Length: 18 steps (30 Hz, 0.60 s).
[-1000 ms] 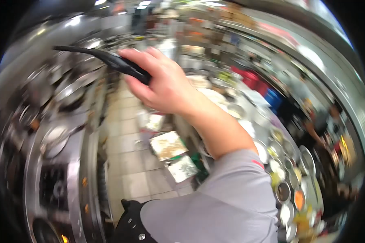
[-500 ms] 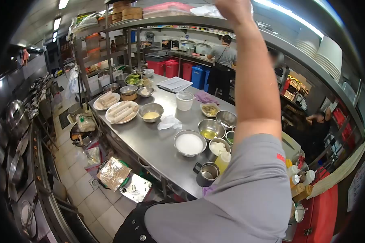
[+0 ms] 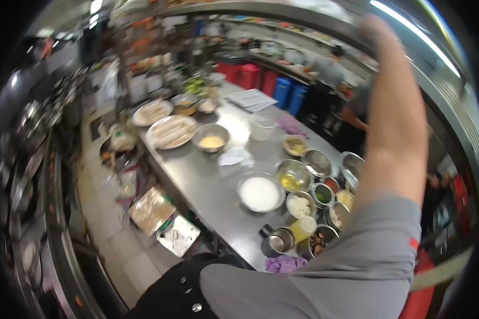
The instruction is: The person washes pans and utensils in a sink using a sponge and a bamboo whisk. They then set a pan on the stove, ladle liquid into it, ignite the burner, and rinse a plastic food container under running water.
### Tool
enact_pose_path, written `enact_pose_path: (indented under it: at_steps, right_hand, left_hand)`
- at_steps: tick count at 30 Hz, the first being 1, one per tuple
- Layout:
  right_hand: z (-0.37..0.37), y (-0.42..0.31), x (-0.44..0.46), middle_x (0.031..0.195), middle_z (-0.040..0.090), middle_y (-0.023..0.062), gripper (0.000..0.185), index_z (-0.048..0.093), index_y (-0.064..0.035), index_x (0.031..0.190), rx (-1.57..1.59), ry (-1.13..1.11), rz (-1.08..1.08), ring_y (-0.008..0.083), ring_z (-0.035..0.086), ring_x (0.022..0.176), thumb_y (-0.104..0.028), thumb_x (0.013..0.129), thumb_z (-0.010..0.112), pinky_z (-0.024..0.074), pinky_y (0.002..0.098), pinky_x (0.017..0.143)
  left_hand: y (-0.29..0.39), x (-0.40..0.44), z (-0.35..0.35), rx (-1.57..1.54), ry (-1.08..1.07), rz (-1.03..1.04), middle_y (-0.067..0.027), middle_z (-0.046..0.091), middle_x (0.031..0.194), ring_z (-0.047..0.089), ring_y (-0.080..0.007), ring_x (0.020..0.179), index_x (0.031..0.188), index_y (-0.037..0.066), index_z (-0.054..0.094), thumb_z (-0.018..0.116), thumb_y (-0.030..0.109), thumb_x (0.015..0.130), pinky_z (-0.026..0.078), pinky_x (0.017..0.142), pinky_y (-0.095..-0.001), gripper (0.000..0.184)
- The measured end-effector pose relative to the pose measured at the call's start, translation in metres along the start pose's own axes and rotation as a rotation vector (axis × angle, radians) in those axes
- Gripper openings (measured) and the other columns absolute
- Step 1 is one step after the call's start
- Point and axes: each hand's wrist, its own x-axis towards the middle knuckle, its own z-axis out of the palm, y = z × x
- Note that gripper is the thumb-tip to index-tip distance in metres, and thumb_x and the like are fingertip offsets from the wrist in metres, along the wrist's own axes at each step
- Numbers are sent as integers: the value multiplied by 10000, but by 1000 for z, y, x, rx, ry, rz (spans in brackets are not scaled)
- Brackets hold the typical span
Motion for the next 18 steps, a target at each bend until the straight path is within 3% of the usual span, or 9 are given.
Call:
enact_pose_path:
  at_steps: [1,4,7,15,18]
  right_hand:
    - [13,9,18,1180,653,223,320,697,-26,1074,48,54,5,378,623,1103,-201,932,470,511,449,903]
    - [10,-5,25,1154,660,207,316,693,-23,1074,77,185,-53,351,629,1064,-219,944,483,511,425,893]
    - [-28,-49,12,1127,667,192,314,690,-21,1075,191,470,-179,323,635,1025,-238,955,497,510,401,883]
    - [-225,-230,-102,1057,687,151,323,681,-14,1075,857,1365,-572,250,651,920,-288,986,534,510,337,856]
    - [-313,-295,-159,1031,694,136,331,678,-12,1075,1058,1552,-712,222,657,881,-306,998,547,509,313,846]
  left_hand:
    - [-24,-8,4,15,-1,-32,-224,682,1008,654,-392,921,965,-20,703,514,474,919,489,882,-462,531]
    - [-89,-32,20,68,-9,-117,-228,681,1030,653,-401,945,979,-18,704,515,467,919,485,899,-464,524]
    - [-122,-64,31,36,-11,-258,-232,680,1053,652,-411,968,992,-17,706,517,460,920,481,916,-465,518]
    - [-172,-119,35,-300,236,-513,-262,665,1093,641,-395,1044,1029,-26,702,564,423,879,495,934,-443,493]
    - [-215,-140,54,-181,192,-425,-249,674,1086,660,-369,1011,989,-9,717,539,402,886,503,913,-441,459]
